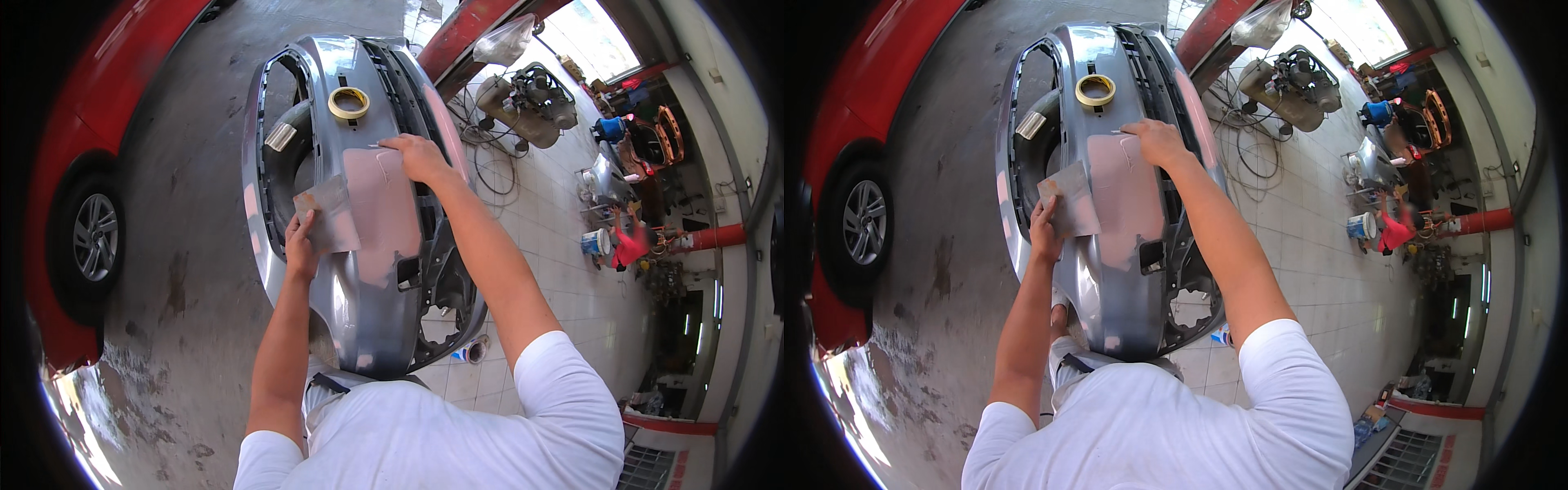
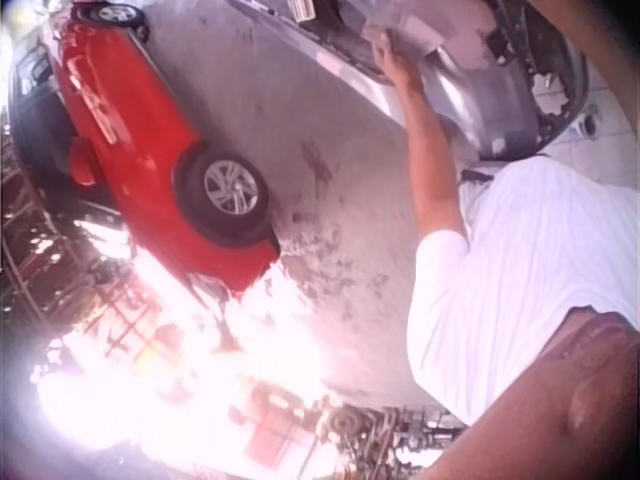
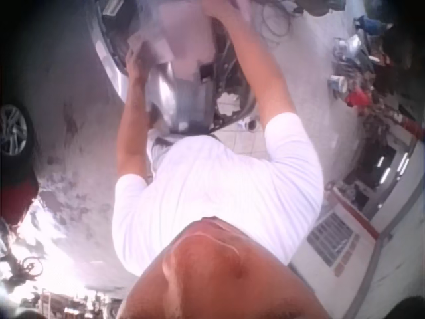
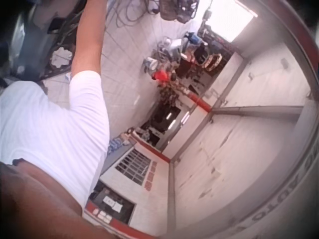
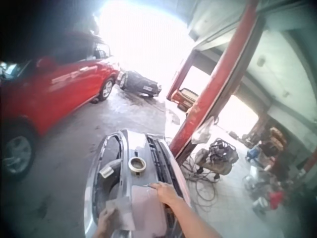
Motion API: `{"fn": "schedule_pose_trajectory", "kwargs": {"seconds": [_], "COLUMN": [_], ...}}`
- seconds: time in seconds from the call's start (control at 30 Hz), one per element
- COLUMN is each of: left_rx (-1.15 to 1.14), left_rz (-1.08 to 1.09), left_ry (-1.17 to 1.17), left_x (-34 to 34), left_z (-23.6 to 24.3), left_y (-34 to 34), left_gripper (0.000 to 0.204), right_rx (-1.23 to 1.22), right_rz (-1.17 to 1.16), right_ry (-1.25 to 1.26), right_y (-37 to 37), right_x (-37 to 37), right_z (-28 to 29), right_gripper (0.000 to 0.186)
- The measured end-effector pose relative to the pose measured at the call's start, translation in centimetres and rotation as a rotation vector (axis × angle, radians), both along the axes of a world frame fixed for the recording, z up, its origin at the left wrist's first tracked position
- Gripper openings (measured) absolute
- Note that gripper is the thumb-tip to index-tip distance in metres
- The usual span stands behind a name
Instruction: The person scoops body filler from a container and spreads it onto a detached car bumper using a metal spreader. They smooth the filler across the surface, occasionally repositioning the bumper and wiping the spreader.
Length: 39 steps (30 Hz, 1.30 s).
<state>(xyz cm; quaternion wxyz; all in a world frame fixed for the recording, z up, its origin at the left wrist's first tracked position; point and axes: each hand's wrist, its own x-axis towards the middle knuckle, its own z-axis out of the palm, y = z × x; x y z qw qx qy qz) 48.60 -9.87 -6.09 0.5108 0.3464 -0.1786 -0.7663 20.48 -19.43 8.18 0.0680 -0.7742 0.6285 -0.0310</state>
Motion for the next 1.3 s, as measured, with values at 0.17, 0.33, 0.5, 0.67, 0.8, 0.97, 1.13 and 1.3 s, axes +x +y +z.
{"fn": "schedule_pose_trajectory", "kwargs": {"seconds": [0.17, 0.33, 0.5, 0.67, 0.8, 0.97, 1.13, 1.3], "left_rx": [0.011, -0.025, 0.033, 0.074, 0.037, 0.032, 0.038, 0.067], "left_rz": [0.031, 0.033, 0.012, 0.03, 0.035, 0.067, 0.074, 0.093], "left_ry": [-0.021, 0.01, -0.032, -0.051, -0.02, -0.001, 0.074, 0.126], "left_x": [-0.3, -0.1, 0.0, -0.5, -0.2, -0.2, 0.1, 0.0], "left_z": [1.0, 0.2, 1.4, 1.7, 1.3, 1.1, -0.3, 0.5], "left_y": [0.1, -0.1, 0.1, 0.0, 0.2, 0.1, 0.1, 0.2], "left_gripper": [0.039, 0.038, 0.041, 0.042, 0.041, 0.039, 0.039, 0.039], "right_rx": [0.216, 0.091, -0.068, -0.214, -0.144, -0.059, 0.05, 0.163], "right_rz": [-0.013, 0.024, -0.006, -0.042, -0.024, -0.021, 0.022, -0.009], "right_ry": [0.125, 0.065, -0.011, 0.012, 0.01, -0.052, 0.027, 0.161], "right_y": [-2.4, 3.7, 14.9, 24.1, 25.8, 17.0, 3.2, -1.9], "right_x": [1.8, 1.5, 2.1, 3.0, 2.7, 1.1, 2.4, 4.6], "right_z": [-0.3, -2.2, -3.2, -5.1, -4.3, 0.4, 0.7, -1.4], "right_gripper": [0.048, 0.045, 0.045, 0.05, 0.048, 0.049, 0.056, 0.055]}}
